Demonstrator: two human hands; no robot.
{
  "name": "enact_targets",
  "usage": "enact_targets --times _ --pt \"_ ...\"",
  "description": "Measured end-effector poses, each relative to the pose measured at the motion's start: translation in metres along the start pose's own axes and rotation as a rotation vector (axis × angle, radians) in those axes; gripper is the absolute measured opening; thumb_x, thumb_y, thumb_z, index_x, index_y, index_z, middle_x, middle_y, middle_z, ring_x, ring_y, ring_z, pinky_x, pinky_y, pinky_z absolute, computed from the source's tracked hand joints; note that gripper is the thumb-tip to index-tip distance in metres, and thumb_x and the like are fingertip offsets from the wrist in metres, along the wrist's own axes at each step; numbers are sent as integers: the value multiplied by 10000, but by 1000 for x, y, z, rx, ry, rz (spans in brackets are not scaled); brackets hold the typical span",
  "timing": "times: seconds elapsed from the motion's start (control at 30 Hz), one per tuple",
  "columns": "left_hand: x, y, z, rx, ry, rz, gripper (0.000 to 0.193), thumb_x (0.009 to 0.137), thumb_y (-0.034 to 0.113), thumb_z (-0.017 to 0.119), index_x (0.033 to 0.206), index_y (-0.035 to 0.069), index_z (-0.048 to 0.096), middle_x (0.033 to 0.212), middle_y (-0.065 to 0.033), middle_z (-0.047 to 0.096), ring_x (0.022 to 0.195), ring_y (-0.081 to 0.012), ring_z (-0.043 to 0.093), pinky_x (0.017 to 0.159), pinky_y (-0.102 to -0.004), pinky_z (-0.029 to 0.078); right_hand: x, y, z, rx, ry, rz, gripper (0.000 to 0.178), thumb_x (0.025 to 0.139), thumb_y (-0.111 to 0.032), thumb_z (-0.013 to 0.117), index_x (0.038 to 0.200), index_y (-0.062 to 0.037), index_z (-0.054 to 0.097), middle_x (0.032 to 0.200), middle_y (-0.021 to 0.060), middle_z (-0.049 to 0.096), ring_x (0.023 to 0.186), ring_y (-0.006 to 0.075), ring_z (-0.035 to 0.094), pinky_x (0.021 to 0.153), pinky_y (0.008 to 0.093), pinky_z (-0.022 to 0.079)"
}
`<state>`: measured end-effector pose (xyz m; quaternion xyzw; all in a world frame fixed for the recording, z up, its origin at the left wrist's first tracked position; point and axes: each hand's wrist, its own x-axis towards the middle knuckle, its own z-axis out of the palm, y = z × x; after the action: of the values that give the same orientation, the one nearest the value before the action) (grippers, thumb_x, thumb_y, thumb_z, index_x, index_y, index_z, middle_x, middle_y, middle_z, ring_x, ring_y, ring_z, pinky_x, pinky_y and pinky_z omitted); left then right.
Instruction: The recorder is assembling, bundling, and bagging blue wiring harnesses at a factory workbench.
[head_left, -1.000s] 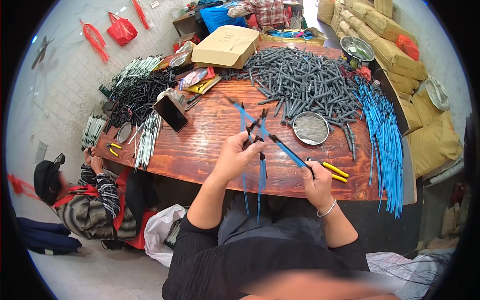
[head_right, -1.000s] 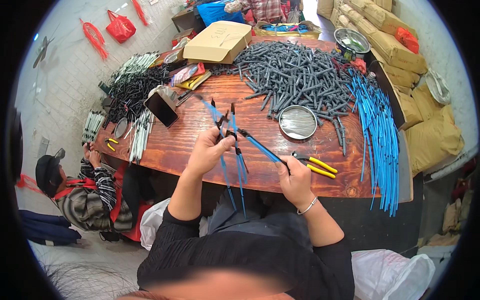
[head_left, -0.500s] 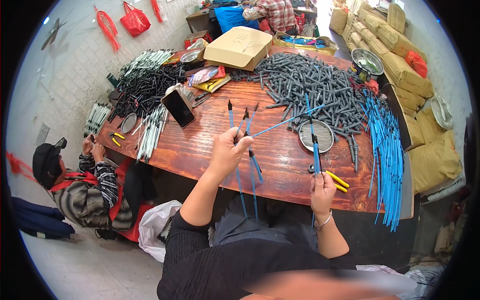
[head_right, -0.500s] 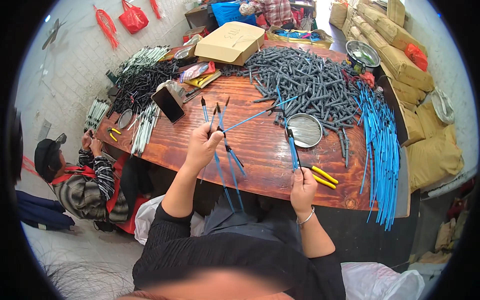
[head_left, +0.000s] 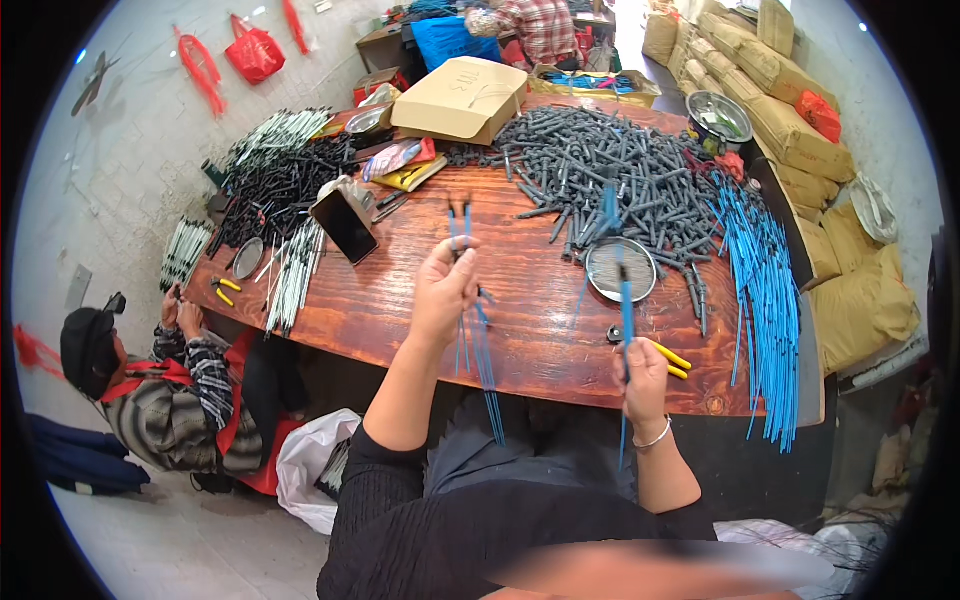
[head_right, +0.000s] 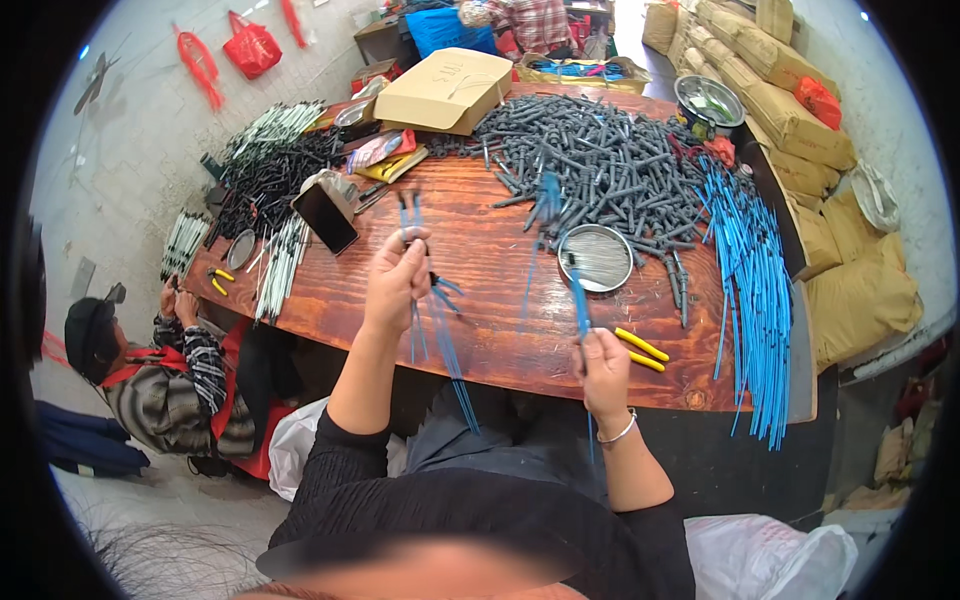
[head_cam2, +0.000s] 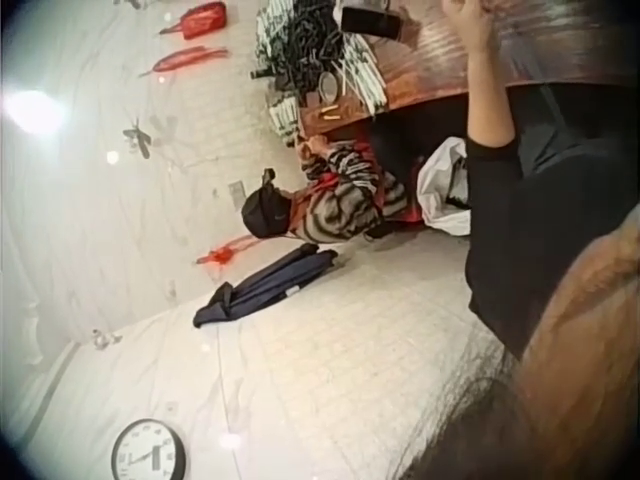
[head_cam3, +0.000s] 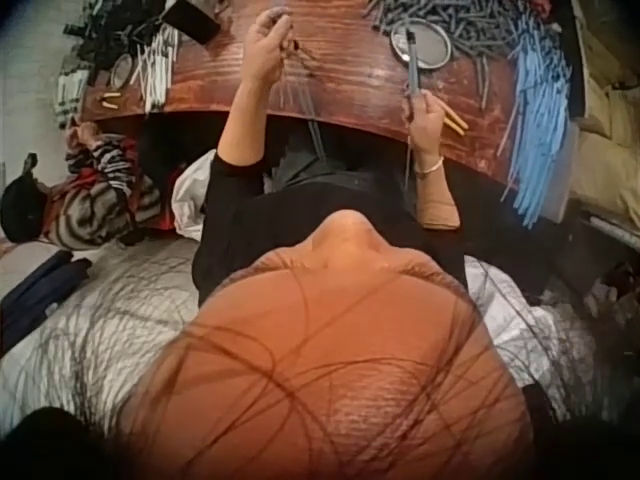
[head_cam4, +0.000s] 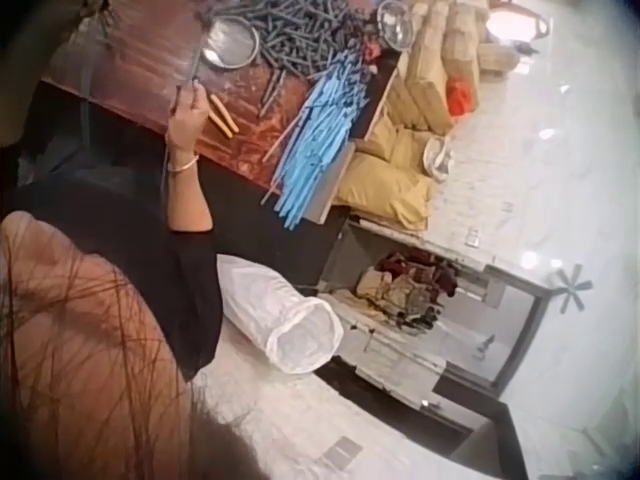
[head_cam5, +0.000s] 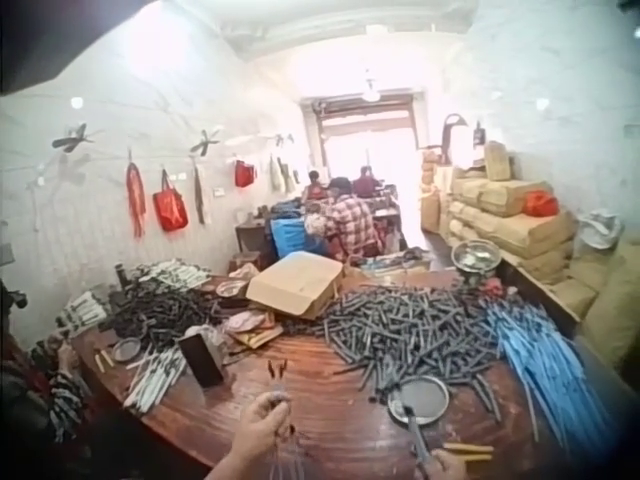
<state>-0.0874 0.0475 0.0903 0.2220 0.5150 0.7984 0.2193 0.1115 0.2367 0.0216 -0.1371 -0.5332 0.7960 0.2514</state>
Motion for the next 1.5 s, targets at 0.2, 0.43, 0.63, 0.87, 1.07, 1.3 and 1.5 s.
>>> enact_targets --times 0.2,0.43,0.63,0.87,1.07,1.3,1.5 --pt "-5 4 49 -109 -21 7 120 881 63 495 1001 58 486 784 -52 576 710 -139 583 623 -254 485 -2 10 8 -118 -108 80 216 912 -202 487 819 -15 542 585 -14 453 494 42 389 458 194 320" --pt "1 -29 52 37 139 178 90 887 61 494 975 79 495 878 -67 572 711 -137 572 649 -291 507 -7 18 21 -426 -123 -143 192 861 -175 542 853 13 579 680 81 546 651 152 517 596 304 419" --pt "-13 -16 40 96 38 88 59 899 79 486 957 73 494 774 -38 528 643 -113 530 589 -262 498 43 -30 -54 -867 -541 -216 176 782 -174 598 860 -17 613 786 102 613 741 223 592 663 335 460" --pt "-16 -7 14 -253 -363 -95 124 931 161 442 989 64 492 664 -34 475 596 -125 505 541 -246 451 163 -59 -232 -1907 584 -5 174 736 -182 545 659 -50 627 713 148 629 689 338 611 600 424 493" --pt "-12 -13 17 -170 -167 -20 183 940 183 419 1032 54 511 524 -3 396 577 -176 521 565 -296 435 154 -56 -255 -1793 661 106 177 773 -170 514 703 -44 616 769 164 636 745 333 617 636 424 500" --pt "-4 -16 27 -185 -71 -58 184 917 117 447 1043 15 533 517 -31 432 605 -216 570 610 -350 494 121 -71 -255 -1653 716 -84 230 821 -225 505 736 -34 602 765 159 628 712 325 599 609 430 475" --pt "-10 -11 21 -89 6 -39 179 916 143 468 1029 22 538 663 -42 540 675 -186 579 661 -340 485 104 -79 -220 -1373 682 -228 194 805 -171 541 715 -14 610 728 154 612 658 310 589 580 396 456"
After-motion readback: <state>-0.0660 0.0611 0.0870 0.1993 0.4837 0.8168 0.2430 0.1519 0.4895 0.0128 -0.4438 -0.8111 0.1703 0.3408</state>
